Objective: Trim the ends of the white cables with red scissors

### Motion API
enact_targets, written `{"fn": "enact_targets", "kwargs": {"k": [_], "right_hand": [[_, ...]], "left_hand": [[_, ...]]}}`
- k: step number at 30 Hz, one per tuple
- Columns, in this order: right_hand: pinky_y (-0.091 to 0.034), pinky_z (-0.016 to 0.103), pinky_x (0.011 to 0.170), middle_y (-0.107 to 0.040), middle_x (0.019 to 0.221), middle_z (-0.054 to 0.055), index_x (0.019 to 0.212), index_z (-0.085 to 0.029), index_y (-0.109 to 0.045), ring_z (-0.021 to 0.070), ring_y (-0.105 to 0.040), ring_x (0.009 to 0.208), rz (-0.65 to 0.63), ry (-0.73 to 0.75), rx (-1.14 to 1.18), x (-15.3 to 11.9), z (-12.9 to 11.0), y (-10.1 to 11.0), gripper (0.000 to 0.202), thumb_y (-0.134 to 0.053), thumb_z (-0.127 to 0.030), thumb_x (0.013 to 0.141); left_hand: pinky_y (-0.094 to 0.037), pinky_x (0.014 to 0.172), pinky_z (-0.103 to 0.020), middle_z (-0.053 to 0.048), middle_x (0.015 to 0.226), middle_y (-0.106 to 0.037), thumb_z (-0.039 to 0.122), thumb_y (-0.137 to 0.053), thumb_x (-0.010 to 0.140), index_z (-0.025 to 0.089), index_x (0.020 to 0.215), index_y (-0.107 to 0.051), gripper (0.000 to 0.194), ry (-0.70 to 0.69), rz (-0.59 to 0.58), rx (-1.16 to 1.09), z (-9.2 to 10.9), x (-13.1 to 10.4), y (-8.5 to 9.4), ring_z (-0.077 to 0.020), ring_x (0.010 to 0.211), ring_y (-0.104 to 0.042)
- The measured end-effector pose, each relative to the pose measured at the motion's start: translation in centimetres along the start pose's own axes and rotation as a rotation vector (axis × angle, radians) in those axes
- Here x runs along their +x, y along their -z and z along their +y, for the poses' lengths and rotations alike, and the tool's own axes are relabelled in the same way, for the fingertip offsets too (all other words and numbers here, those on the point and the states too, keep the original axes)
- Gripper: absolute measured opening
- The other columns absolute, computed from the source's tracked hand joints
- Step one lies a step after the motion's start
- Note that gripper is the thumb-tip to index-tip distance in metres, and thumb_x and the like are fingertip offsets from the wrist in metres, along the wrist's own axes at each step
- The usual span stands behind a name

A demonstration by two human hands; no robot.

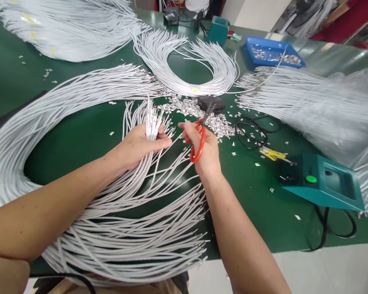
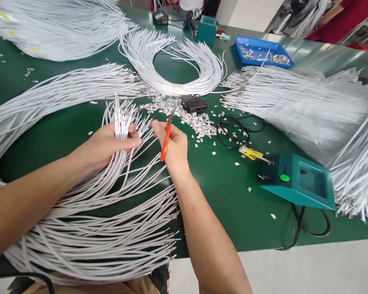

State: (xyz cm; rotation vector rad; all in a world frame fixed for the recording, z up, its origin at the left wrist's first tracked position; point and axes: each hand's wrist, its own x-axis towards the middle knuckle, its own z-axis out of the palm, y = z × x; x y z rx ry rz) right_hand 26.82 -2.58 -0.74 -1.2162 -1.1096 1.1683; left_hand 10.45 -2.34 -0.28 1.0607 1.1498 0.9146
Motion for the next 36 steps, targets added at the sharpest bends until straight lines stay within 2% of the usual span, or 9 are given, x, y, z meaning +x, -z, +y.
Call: {"fn": "enact_targets", "kwargs": {"k": [4, 7, 11, 17, 20, 25, 28, 32, 36], "right_hand": [[-0.049, 0.030, 0.074, -0.067, 0.074, 0.000, 0.068, -0.020, -0.068, 0.0136, -0.060, 0.072, -0.124, -0.022, -0.047, -0.1, 0.0, -0.1, 0.022, -0.072, -0.041, 0.073], [-0.048, 0.029, 0.072, -0.067, 0.074, -0.001, 0.074, -0.019, -0.071, 0.0131, -0.059, 0.071, 0.041, -0.021, -0.064, -0.1, 0.1, 0.1, 0.015, -0.070, -0.034, 0.074], [-0.048, 0.029, 0.076, -0.071, 0.085, 0.001, 0.081, -0.019, -0.072, 0.0146, -0.061, 0.079, 0.212, 0.019, -0.040, 0.4, 0.4, 0.4, 0.014, -0.067, -0.031, 0.075], [-0.046, 0.027, 0.070, -0.063, 0.073, 0.001, 0.059, -0.020, -0.062, 0.0134, -0.057, 0.074, -0.053, -0.057, 0.110, 0.6, 0.1, 0.7, 0.028, -0.071, -0.040, 0.076], [-0.044, 0.026, 0.067, -0.062, 0.072, -0.001, 0.063, -0.020, -0.066, 0.0112, -0.053, 0.069, -0.161, -0.130, 0.214, 0.4, 0.0, 0.6, 0.025, -0.078, -0.040, 0.071], [-0.046, 0.028, 0.071, -0.063, 0.070, -0.003, 0.069, -0.020, -0.069, 0.0106, -0.056, 0.066, -0.212, -0.123, 0.252, 0.0, 0.1, 0.0, 0.019, -0.080, -0.036, 0.069], [-0.045, 0.029, 0.071, -0.063, 0.069, -0.002, 0.072, -0.019, -0.070, 0.0113, -0.056, 0.066, -0.185, -0.093, 0.052, 0.0, 0.1, 0.0, 0.022, -0.075, -0.040, 0.073], [-0.041, 0.030, 0.065, -0.066, 0.074, 0.002, 0.075, -0.018, -0.069, 0.0137, -0.054, 0.066, -0.074, -0.016, -0.511, 0.3, 0.0, 0.8, 0.024, -0.070, -0.042, 0.075], [-0.038, 0.028, 0.061, -0.065, 0.073, 0.003, 0.067, -0.019, -0.062, 0.0151, -0.054, 0.065, -0.145, 0.011, -0.826, 0.4, 0.0, 1.1, 0.025, -0.063, -0.040, 0.079]], "left_hand": [[-0.045, 0.068, -0.026, 0.001, 0.074, -0.064, 0.028, -0.082, 0.068, 0.017, 0.083, -0.064, 0.026, -0.023, -0.042, 0.062, 0.0, 0.0, 0.3, -0.0122, 0.069, -0.058], [-0.048, 0.070, -0.027, -0.004, 0.085, -0.069, 0.041, -0.077, 0.074, 0.018, 0.093, -0.072, 0.030, 0.027, -0.048, 0.062, 0.1, -0.1, 0.5, -0.0152, 0.077, -0.063], [-0.046, 0.065, -0.027, -0.004, 0.075, -0.068, 0.041, -0.079, 0.072, 0.018, 0.095, -0.074, 0.032, 0.056, -0.024, 0.085, 0.1, 0.0, 0.7, -0.0155, 0.071, -0.062], [-0.045, 0.067, -0.027, 0.000, 0.068, -0.067, 0.032, -0.080, 0.072, 0.018, 0.084, -0.065, 0.023, -0.016, -0.084, 0.111, 0.0, 0.2, 0.4, -0.0145, 0.068, -0.062], [-0.045, 0.066, -0.027, 0.001, 0.068, -0.066, 0.031, -0.080, 0.073, 0.018, 0.080, -0.061, 0.024, -0.030, -0.131, 0.094, -0.1, 0.2, 0.3, -0.0139, 0.067, -0.063], [-0.042, 0.058, -0.023, 0.002, 0.069, -0.063, 0.027, -0.082, 0.069, 0.017, 0.083, -0.060, 0.028, -0.017, -0.133, -0.016, -0.2, 0.1, -0.1, -0.0137, 0.068, -0.064], [-0.041, 0.055, -0.022, 0.002, 0.070, -0.062, 0.025, -0.083, 0.065, 0.017, 0.082, -0.060, 0.030, -0.032, -0.037, -0.051, -0.2, 0.2, -0.2, -0.0133, 0.068, -0.063], [-0.039, 0.051, -0.021, 0.002, 0.071, -0.062, 0.027, -0.084, 0.064, 0.016, 0.080, -0.060, 0.031, -0.064, 0.059, -0.002, -0.2, 0.3, 0.1, -0.0100, 0.060, -0.059], [-0.040, 0.049, -0.020, 0.002, 0.072, -0.064, 0.027, -0.084, 0.064, 0.016, 0.078, -0.060, 0.030, -0.095, 0.089, 0.080, -0.3, 0.3, 0.2, -0.0060, 0.052, -0.051]]}}
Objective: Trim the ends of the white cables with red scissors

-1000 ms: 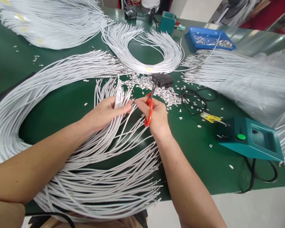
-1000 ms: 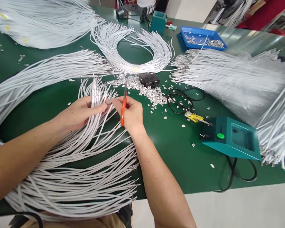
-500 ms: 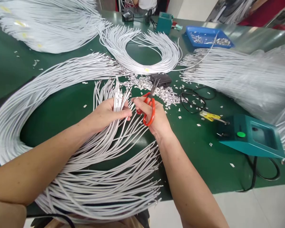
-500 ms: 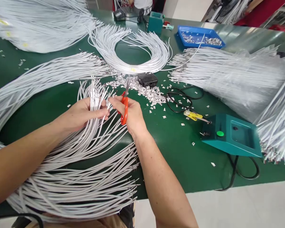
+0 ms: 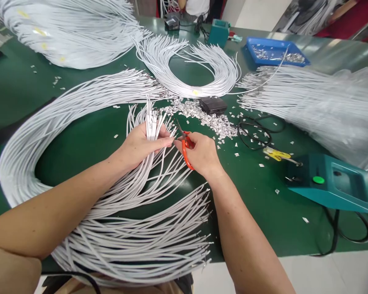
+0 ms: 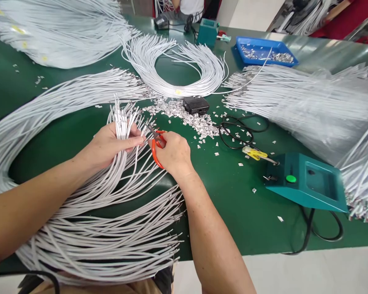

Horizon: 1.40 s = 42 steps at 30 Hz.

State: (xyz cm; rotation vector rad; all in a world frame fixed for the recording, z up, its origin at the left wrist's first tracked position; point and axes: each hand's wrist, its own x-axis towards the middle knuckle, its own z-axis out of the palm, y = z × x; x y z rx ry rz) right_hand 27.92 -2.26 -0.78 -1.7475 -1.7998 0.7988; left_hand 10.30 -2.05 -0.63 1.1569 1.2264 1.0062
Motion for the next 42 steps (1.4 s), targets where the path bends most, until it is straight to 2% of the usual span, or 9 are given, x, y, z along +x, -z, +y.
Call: {"fn": "enact_targets", "kwargs": {"k": [4, 12, 16, 20, 28, 32, 36, 39, 42], "right_hand": [[-0.034, 0.027, 0.057, -0.061, 0.066, 0.002, 0.062, -0.019, -0.055, 0.0143, -0.050, 0.061, -0.030, 0.020, -0.141, -0.2, -0.3, -0.1, 0.029, -0.060, -0.041, 0.080], [-0.030, 0.027, 0.057, -0.062, 0.069, 0.004, 0.065, -0.019, -0.057, 0.0156, -0.053, 0.063, -0.063, 0.055, -0.358, -0.5, -0.6, 0.1, 0.028, -0.054, -0.037, 0.085], [-0.032, 0.028, 0.058, -0.064, 0.071, 0.005, 0.068, -0.019, -0.061, 0.0167, -0.057, 0.066, -0.049, 0.062, -0.415, -0.5, -0.7, 0.1, 0.029, -0.053, -0.039, 0.087], [-0.034, 0.028, 0.059, -0.066, 0.075, 0.006, 0.071, -0.018, -0.063, 0.0176, -0.059, 0.069, -0.042, 0.069, -0.448, -0.5, -0.5, -0.1, 0.029, -0.053, -0.040, 0.088], [-0.035, 0.028, 0.060, -0.065, 0.074, 0.007, 0.068, -0.018, -0.062, 0.0179, -0.059, 0.069, -0.029, 0.059, -0.429, -0.6, -0.4, -0.2, 0.032, -0.052, -0.040, 0.088], [-0.037, 0.029, 0.060, -0.066, 0.075, 0.006, 0.067, -0.017, -0.064, 0.0174, -0.057, 0.068, -0.028, 0.046, -0.200, -0.4, -0.2, 0.2, 0.026, -0.059, -0.038, 0.082], [-0.044, 0.029, 0.068, -0.070, 0.081, 0.002, 0.086, -0.018, -0.074, 0.0147, -0.059, 0.072, 0.016, 0.028, 0.345, -0.2, -0.1, 0.7, 0.019, -0.064, -0.033, 0.080], [-0.048, 0.032, 0.078, -0.069, 0.083, -0.001, 0.093, -0.024, -0.077, 0.0137, -0.060, 0.077, -0.026, 0.088, 0.642, -0.3, -0.3, 0.8, 0.018, -0.068, -0.031, 0.079], [-0.049, 0.033, 0.084, -0.069, 0.082, -0.002, 0.086, -0.027, -0.078, 0.0137, -0.062, 0.081, -0.109, 0.157, 0.793, -0.2, -0.3, 0.7, 0.010, -0.072, -0.029, 0.079]], "left_hand": [[-0.042, 0.050, -0.021, 0.002, 0.075, -0.066, 0.026, -0.083, 0.064, 0.016, 0.080, -0.060, 0.029, -0.021, 0.044, 0.057, 0.0, -0.1, -0.1, -0.0071, 0.053, -0.053], [-0.042, 0.051, -0.023, 0.002, 0.074, -0.067, 0.025, -0.080, 0.064, 0.016, 0.079, -0.063, 0.024, -0.079, 0.103, 0.239, 0.5, -0.4, -0.3, -0.0074, 0.051, -0.050], [-0.040, 0.048, -0.022, 0.003, 0.066, -0.064, 0.025, -0.079, 0.065, 0.016, 0.075, -0.062, 0.022, -0.069, 0.088, 0.192, 0.6, -0.5, -0.4, -0.0070, 0.048, -0.049], [-0.042, 0.049, -0.022, 0.000, 0.070, -0.068, 0.026, -0.079, 0.065, 0.016, 0.077, -0.059, 0.025, -0.055, 0.065, 0.092, 0.4, -0.4, -0.5, -0.0135, 0.060, -0.063], [-0.051, 0.064, -0.028, 0.001, 0.070, -0.069, 0.021, -0.075, 0.066, 0.017, 0.080, -0.056, 0.023, -0.040, 0.077, 0.089, 0.8, -0.4, -0.7, -0.0179, 0.070, -0.070], [-0.048, 0.062, -0.027, -0.001, 0.072, -0.070, 0.024, -0.076, 0.068, 0.018, 0.079, -0.053, 0.026, -0.008, 0.029, 0.052, 0.9, -0.4, -0.5, -0.0184, 0.072, -0.069], [-0.043, 0.056, -0.025, -0.004, 0.077, -0.071, 0.030, -0.075, 0.073, 0.019, 0.080, -0.050, 0.028, 0.021, -0.055, 0.008, 0.6, -0.3, -0.2, -0.0166, 0.069, -0.066], [-0.040, 0.053, -0.024, -0.004, 0.077, -0.070, 0.031, -0.073, 0.077, 0.019, 0.080, -0.050, 0.026, 0.029, -0.178, -0.024, 0.1, -0.2, 0.1, -0.0136, 0.064, -0.062], [-0.035, 0.050, -0.024, -0.003, 0.074, -0.068, 0.032, -0.072, 0.079, 0.020, 0.078, -0.050, 0.025, 0.030, -0.295, -0.060, -0.1, 0.0, 0.3, -0.0116, 0.059, -0.057]]}}
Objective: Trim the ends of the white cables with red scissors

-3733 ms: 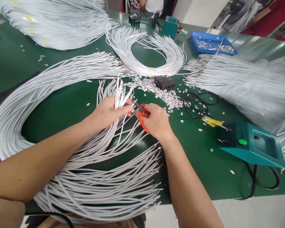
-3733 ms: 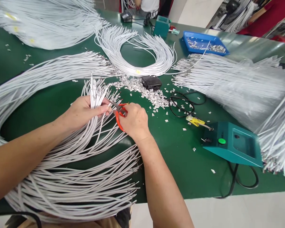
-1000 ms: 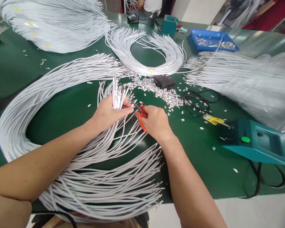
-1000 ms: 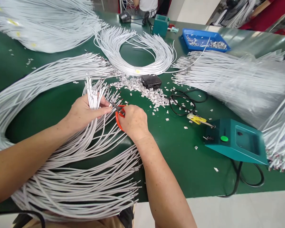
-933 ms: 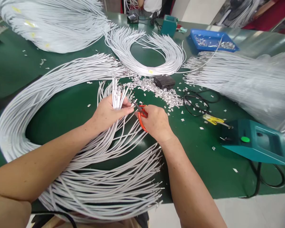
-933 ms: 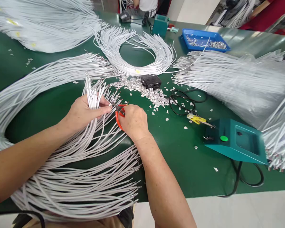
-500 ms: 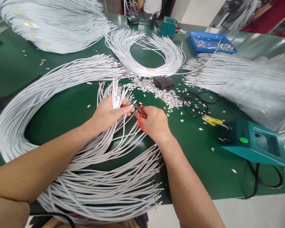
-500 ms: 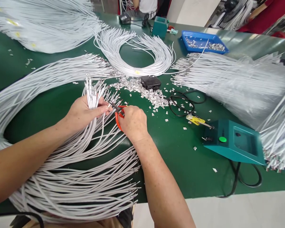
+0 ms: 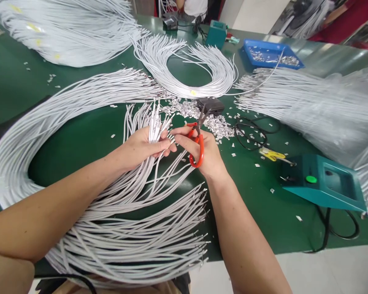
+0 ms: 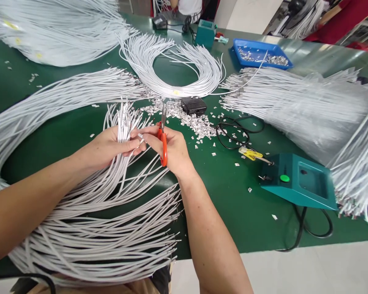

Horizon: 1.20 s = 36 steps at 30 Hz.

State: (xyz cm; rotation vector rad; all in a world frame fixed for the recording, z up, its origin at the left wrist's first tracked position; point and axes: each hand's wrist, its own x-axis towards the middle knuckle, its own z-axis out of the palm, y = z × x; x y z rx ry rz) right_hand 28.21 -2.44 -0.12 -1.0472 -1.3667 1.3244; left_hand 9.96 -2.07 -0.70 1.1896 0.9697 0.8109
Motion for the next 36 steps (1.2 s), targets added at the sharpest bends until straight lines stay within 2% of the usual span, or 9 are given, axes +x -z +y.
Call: {"fn": "enact_targets", "kwargs": {"k": [3, 6, 12, 20, 24, 29, 31, 34, 36], "right_hand": [[-0.049, 0.031, 0.084, -0.069, 0.079, -0.002, 0.078, -0.025, -0.077, 0.0131, -0.062, 0.079, -0.022, 0.006, 0.095, 0.1, 0.4, 0.0, 0.004, -0.076, -0.029, 0.075], [-0.048, 0.030, 0.079, -0.068, 0.076, -0.002, 0.072, -0.022, -0.074, 0.0121, -0.060, 0.074, 0.037, -0.016, 0.082, 0.3, 0.8, -0.1, 0.012, -0.079, -0.034, 0.072], [-0.043, 0.026, 0.067, -0.058, 0.067, -0.005, 0.067, -0.020, -0.065, 0.0094, -0.050, 0.065, 0.126, -0.049, 0.027, 0.3, 1.0, -0.8, 0.027, -0.077, -0.044, 0.070], [-0.045, 0.028, 0.071, -0.053, 0.064, -0.004, 0.058, -0.021, -0.054, 0.0112, -0.048, 0.066, 0.128, 0.065, -0.092, -0.5, 0.2, -2.1, 0.036, -0.073, -0.047, 0.074], [-0.046, 0.027, 0.071, -0.058, 0.067, -0.002, 0.059, -0.020, -0.057, 0.0118, -0.052, 0.069, 0.326, -0.007, -0.005, -0.1, 0.6, -1.7, 0.036, -0.065, -0.047, 0.081], [-0.047, 0.027, 0.076, -0.064, 0.072, -0.001, 0.066, -0.019, -0.066, 0.0128, -0.058, 0.074, 0.190, -0.049, 0.000, 0.0, 0.6, -1.5, 0.025, -0.073, -0.042, 0.073], [-0.047, 0.027, 0.073, -0.063, 0.071, -0.002, 0.068, -0.018, -0.066, 0.0127, -0.057, 0.070, 0.195, -0.080, -0.046, 0.0, 0.5, -1.5, 0.023, -0.073, -0.040, 0.072], [-0.047, 0.028, 0.071, -0.065, 0.073, -0.001, 0.074, -0.018, -0.068, 0.0137, -0.058, 0.071, 0.387, -0.098, -0.113, 0.1, 0.5, -1.1, 0.019, -0.068, -0.037, 0.074], [-0.048, 0.028, 0.075, -0.068, 0.080, 0.001, 0.080, -0.018, -0.068, 0.0152, -0.061, 0.078, 0.494, -0.070, -0.137, 0.2, 0.6, -0.8, 0.019, -0.064, -0.036, 0.078]], "left_hand": [[-0.034, 0.050, -0.023, -0.001, 0.072, -0.066, 0.032, -0.071, 0.080, 0.020, 0.078, -0.049, 0.025, 0.008, -0.048, -0.030, 0.0, 0.0, 0.1, -0.0106, 0.057, -0.054], [-0.038, 0.053, -0.024, -0.001, 0.071, -0.066, 0.032, -0.074, 0.078, 0.020, 0.078, -0.050, 0.027, 0.031, -0.033, -0.058, 0.1, 0.0, 0.0, -0.0112, 0.059, -0.057], [-0.045, 0.065, -0.028, 0.000, 0.070, -0.064, 0.030, -0.081, 0.067, 0.019, 0.075, -0.052, 0.032, 0.046, 0.099, -0.025, 0.3, -0.1, -0.3, -0.0148, 0.068, -0.063], [-0.039, 0.059, -0.025, 0.006, 0.063, -0.051, 0.028, -0.081, 0.061, 0.019, 0.072, -0.051, 0.033, -0.028, 0.335, 0.121, 0.3, -0.2, -0.9, -0.0093, 0.056, -0.048], [-0.039, 0.058, -0.024, 0.005, 0.066, -0.057, 0.027, -0.082, 0.061, 0.019, 0.075, -0.051, 0.034, -0.002, 0.304, 0.097, 0.0, -0.1, -0.7, -0.0085, 0.055, -0.047], [-0.043, 0.061, -0.024, 0.005, 0.067, -0.059, 0.027, -0.084, 0.062, 0.018, 0.074, -0.057, 0.030, -0.005, 0.269, 0.104, 0.0, -0.2, -0.6, -0.0094, 0.060, -0.052], [-0.046, 0.063, -0.025, 0.002, 0.073, -0.063, 0.032, -0.083, 0.065, 0.018, 0.077, -0.064, 0.027, 0.005, 0.236, 0.096, 0.2, -0.2, -0.6, -0.0116, 0.066, -0.057], [-0.052, 0.068, -0.028, -0.005, 0.088, -0.068, 0.042, -0.078, 0.073, 0.019, 0.085, -0.073, 0.027, 0.047, 0.208, 0.006, 0.4, -0.3, -0.4, -0.0159, 0.079, -0.064], [-0.053, 0.067, -0.030, -0.006, 0.084, -0.068, 0.044, -0.077, 0.074, 0.020, 0.090, -0.075, 0.029, 0.076, 0.201, -0.029, 0.4, -0.3, -0.4, -0.0166, 0.075, -0.064]]}}
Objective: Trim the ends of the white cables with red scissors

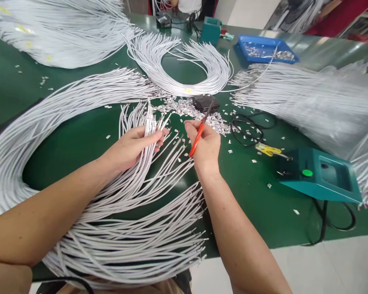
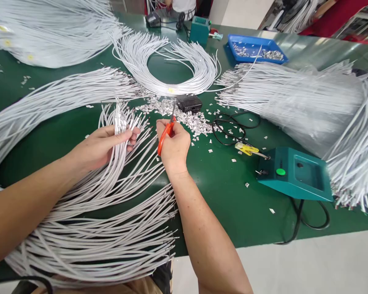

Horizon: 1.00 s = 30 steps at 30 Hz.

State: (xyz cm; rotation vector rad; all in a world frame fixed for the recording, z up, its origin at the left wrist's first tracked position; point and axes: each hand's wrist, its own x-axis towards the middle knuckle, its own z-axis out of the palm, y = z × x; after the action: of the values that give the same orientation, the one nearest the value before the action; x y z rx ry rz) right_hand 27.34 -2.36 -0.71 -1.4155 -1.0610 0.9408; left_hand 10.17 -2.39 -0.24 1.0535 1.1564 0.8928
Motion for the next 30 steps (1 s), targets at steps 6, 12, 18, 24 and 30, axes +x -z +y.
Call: {"fn": "enact_targets", "kwargs": {"k": [6, 12, 18, 24, 30], "right_hand": [[-0.049, 0.026, 0.073, -0.065, 0.078, 0.002, 0.073, -0.019, -0.065, 0.0140, -0.060, 0.076, -0.151, -0.017, 0.121, 0.3, 0.0, 0.2, 0.023, -0.065, -0.041, 0.080], [-0.050, 0.027, 0.073, -0.063, 0.073, -0.002, 0.074, -0.020, -0.069, 0.0111, -0.057, 0.069, -0.343, -0.036, 0.246, 0.1, 0.0, 0.2, 0.024, -0.073, -0.044, 0.075], [-0.049, 0.027, 0.068, -0.063, 0.068, -0.003, 0.072, -0.020, -0.066, 0.0105, -0.057, 0.063, -0.365, 0.025, 0.232, -0.9, -0.2, -0.9, 0.028, -0.074, -0.046, 0.075], [-0.042, 0.027, 0.065, -0.065, 0.074, 0.000, 0.071, -0.018, -0.064, 0.0128, -0.055, 0.067, -0.241, 0.087, -0.274, -0.4, -0.1, -0.1, 0.025, -0.065, -0.042, 0.079], [-0.031, 0.027, 0.056, -0.059, 0.067, 0.002, 0.059, -0.020, -0.050, 0.0131, -0.047, 0.060, -0.341, 0.155, -0.776, -0.4, 0.1, 0.1, 0.030, -0.060, -0.039, 0.079]], "left_hand": [[-0.048, 0.065, -0.028, 0.000, 0.068, -0.067, 0.031, -0.082, 0.069, 0.020, 0.091, -0.070, 0.027, -0.019, -0.059, 0.051, -0.3, 0.0, 0.0, -0.0144, 0.064, -0.063], [-0.045, 0.061, -0.025, 0.000, 0.071, -0.067, 0.026, -0.082, 0.069, 0.019, 0.082, -0.062, 0.026, -0.017, -0.131, -0.010, -0.2, -0.2, -0.3, -0.0144, 0.067, -0.066], [-0.044, 0.059, -0.023, 0.000, 0.072, -0.065, 0.025, -0.084, 0.066, 0.017, 0.078, -0.060, 0.028, -0.019, -0.074, -0.100, 0.0, 0.0, -0.4, -0.0133, 0.070, -0.065], [-0.042, 0.055, -0.022, 0.002, 0.078, -0.065, 0.024, -0.086, 0.061, 0.016, 0.078, -0.059, 0.033, -0.066, 0.052, -0.036, -0.1, 0.3, 0.0, -0.0085, 0.061, -0.056], [-0.044, 0.061, -0.025, 0.000, 0.082, -0.067, 0.028, -0.086, 0.059, 0.017, 0.080, -0.058, 0.036, -0.112, 0.151, 0.062, -0.1, 0.3, -0.1, -0.0105, 0.065, -0.056]]}}
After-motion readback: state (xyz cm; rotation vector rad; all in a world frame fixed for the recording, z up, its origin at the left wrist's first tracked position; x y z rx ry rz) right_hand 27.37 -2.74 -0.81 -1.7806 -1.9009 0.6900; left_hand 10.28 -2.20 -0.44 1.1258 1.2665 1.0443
